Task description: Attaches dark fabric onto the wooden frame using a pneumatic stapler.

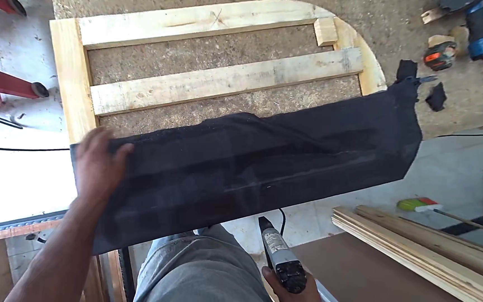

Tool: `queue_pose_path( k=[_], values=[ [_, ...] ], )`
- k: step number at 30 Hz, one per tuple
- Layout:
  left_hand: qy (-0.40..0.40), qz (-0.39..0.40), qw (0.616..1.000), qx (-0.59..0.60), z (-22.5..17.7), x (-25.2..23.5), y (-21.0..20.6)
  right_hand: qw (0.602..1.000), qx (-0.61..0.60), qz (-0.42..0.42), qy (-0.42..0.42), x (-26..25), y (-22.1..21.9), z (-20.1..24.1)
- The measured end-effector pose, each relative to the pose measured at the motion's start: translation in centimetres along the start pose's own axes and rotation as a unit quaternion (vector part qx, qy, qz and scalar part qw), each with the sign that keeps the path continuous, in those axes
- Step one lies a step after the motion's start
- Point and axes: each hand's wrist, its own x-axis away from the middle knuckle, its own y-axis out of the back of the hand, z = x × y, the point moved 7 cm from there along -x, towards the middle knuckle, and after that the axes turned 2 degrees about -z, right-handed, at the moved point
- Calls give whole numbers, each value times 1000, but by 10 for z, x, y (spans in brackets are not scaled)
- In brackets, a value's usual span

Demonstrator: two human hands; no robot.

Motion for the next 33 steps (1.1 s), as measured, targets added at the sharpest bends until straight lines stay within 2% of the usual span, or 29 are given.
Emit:
queue_pose_path(
  k=[2,4,5,6,7,8,9,10,11,12,14,15,16,17,19,22,27,31,32,33],
  values=[
    [130,-51,989,44,38,35,27,1000,-5,-19,-13,6,-2,-2],
    [228,-39,972,40,66,92,34,999,-2,-27,-22,8,-4,-5],
    [234,23,971,46,64,122,26,999,-2,-30,-25,7,-5,-7],
    [220,125,964,81,53,149,9,999,-7,-32,-31,6,-6,-8],
    [215,251,932,146,36,176,-18,999,-16,-31,-40,6,-7,-11],
    [207,366,882,214,17,202,-47,998,-25,-28,-53,6,-7,-13],
    [206,448,829,264,-1,220,-77,997,-31,-25,-61,4,-7,-14],
    [205,476,798,307,-16,226,-107,997,-32,-23,-64,0,-7,-14],
    [213,469,774,369,-31,225,-135,997,-31,-21,-64,-3,-7,-13],
    [236,459,730,447,-47,224,-160,997,-29,-20,-62,-5,-6,-12],
    [302,451,575,612,-79,229,-197,998,-31,-23,-46,-6,-1,-11],
    [334,417,509,674,-89,230,-209,999,-35,-27,-32,-6,1,-9],
    [359,372,472,714,-95,229,-216,999,-35,-27,-19,-6,4,-9],
    [372,333,455,738,-97,228,-219,999,-29,-24,-9,-6,8,-10],
    [384,294,459,745,-96,226,-219,1000,-7,-22,-5,-6,15,-15],
    [408,281,490,717,-94,231,-217,1000,16,-15,-13,-2,21,-26],
    [424,300,487,702,-85,257,-215,999,35,0,10,2,24,-23],
    [425,311,485,699,-80,258,-214,1000,20,9,18,3,21,-27],
    [415,335,501,681,-80,259,-213,1000,18,14,15,2,20,-27],
    [391,375,540,644,-81,261,-209,1000,19,18,12,2,20,-28]
  ],
)
